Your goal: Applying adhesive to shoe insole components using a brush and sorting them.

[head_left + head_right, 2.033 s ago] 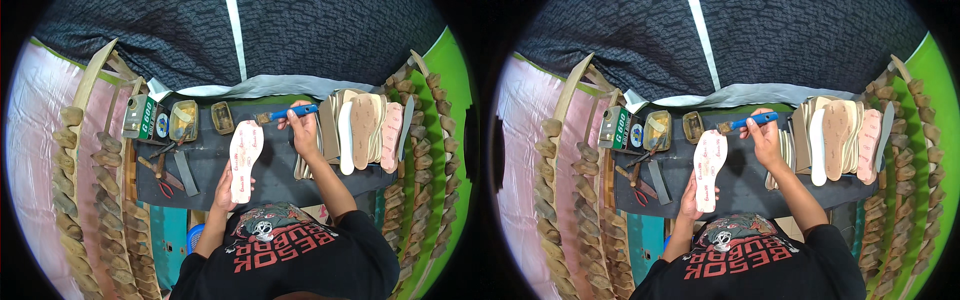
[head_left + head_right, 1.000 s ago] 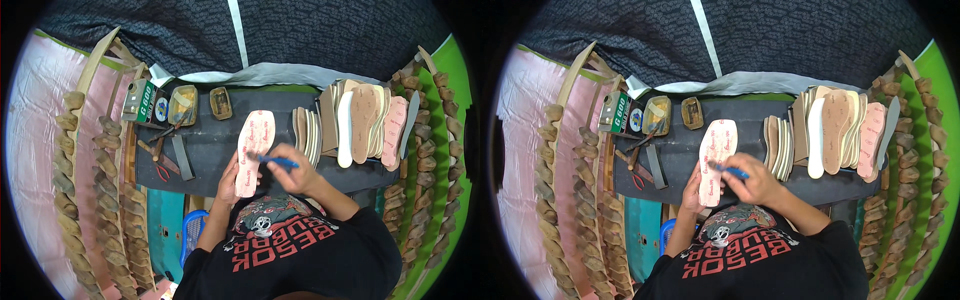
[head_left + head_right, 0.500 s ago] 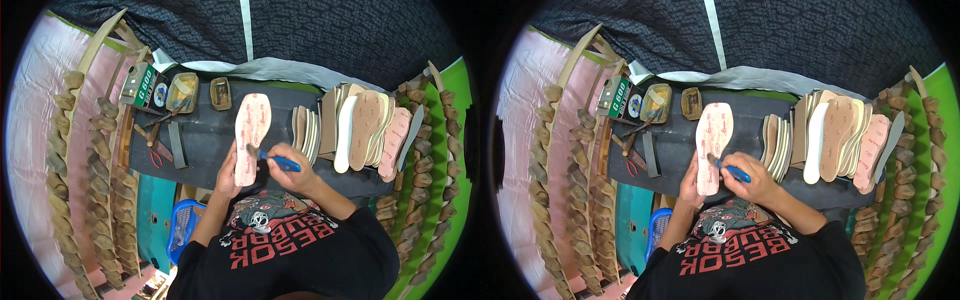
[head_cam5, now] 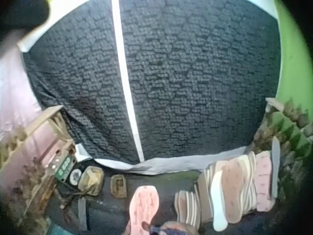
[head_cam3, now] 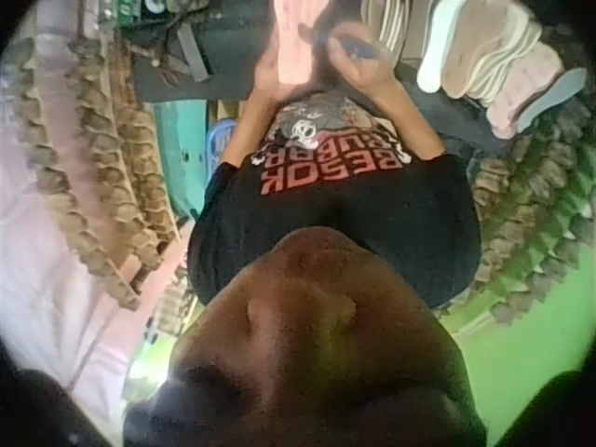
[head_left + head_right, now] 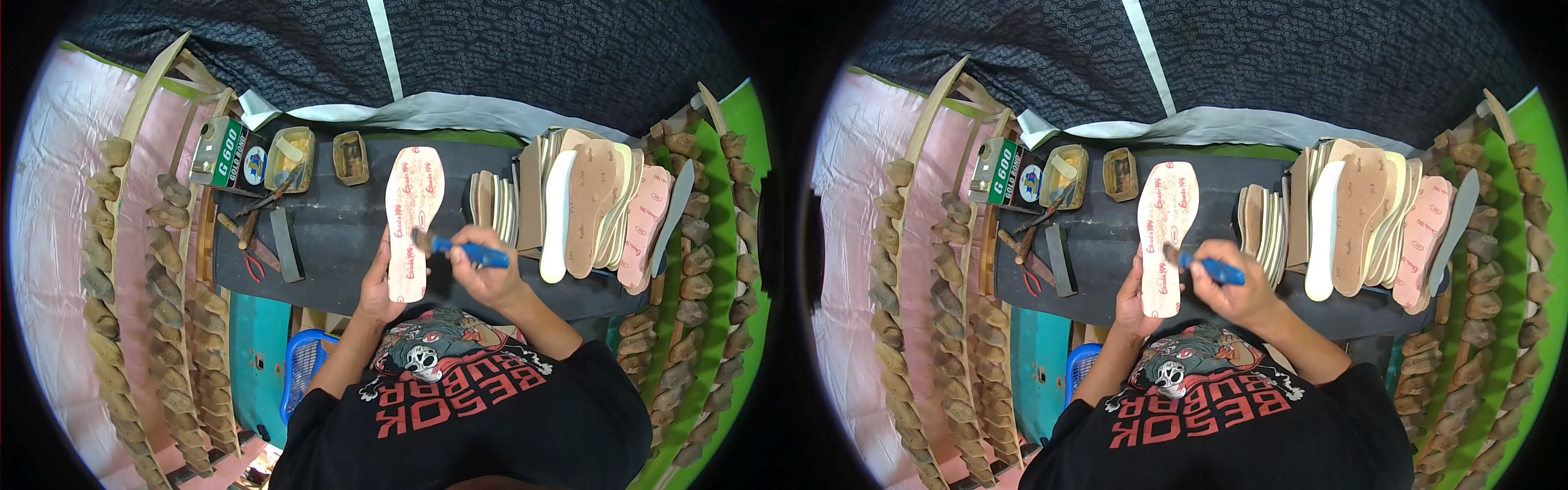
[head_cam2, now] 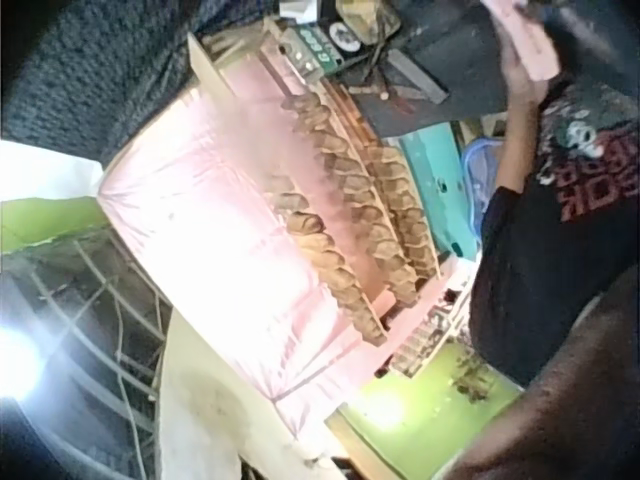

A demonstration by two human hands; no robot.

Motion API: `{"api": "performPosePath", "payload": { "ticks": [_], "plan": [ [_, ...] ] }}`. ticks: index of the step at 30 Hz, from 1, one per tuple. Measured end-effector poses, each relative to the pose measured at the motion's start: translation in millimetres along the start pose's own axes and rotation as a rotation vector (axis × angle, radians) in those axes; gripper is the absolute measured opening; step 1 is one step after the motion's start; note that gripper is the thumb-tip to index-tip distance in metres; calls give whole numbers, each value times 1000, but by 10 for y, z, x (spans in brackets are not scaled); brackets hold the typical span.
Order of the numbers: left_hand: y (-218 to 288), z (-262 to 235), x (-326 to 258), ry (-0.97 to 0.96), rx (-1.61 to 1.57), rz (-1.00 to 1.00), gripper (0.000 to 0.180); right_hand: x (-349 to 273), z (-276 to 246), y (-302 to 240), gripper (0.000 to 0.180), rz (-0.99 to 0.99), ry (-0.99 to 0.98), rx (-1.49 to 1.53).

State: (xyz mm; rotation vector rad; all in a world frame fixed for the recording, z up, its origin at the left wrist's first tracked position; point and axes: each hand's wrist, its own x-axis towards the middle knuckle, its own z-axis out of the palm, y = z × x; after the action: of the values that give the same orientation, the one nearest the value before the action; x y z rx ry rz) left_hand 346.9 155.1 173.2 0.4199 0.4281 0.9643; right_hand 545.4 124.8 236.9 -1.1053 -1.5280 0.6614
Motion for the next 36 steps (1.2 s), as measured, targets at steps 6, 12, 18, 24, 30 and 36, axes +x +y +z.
{"api": "performPosePath", "payload": {
  "ticks": [6,12,18,24,30,36],
  "plan": [
    [70,-41,-7,-44,-47,-67,62,-288,148,-82,18,-134,-164,0],
    [54,-22,-55,-22,-65,-92,63,-209,117,131,18,66,110,40],
    [-2,-47,-80,-72,-116,-95,62,-34,19,147,16,21,92,-46],
    [-10,-129,-46,-2,-111,-39,64,-248,229,-166,15,3,-160,-32],
    [15,-114,-110,-61,-128,-43,65,2,228,-16,14,33,18,-55],
    [-36,-139,-145,-104,-146,-62,65,167,314,67,20,26,81,-39]
  ]
}}
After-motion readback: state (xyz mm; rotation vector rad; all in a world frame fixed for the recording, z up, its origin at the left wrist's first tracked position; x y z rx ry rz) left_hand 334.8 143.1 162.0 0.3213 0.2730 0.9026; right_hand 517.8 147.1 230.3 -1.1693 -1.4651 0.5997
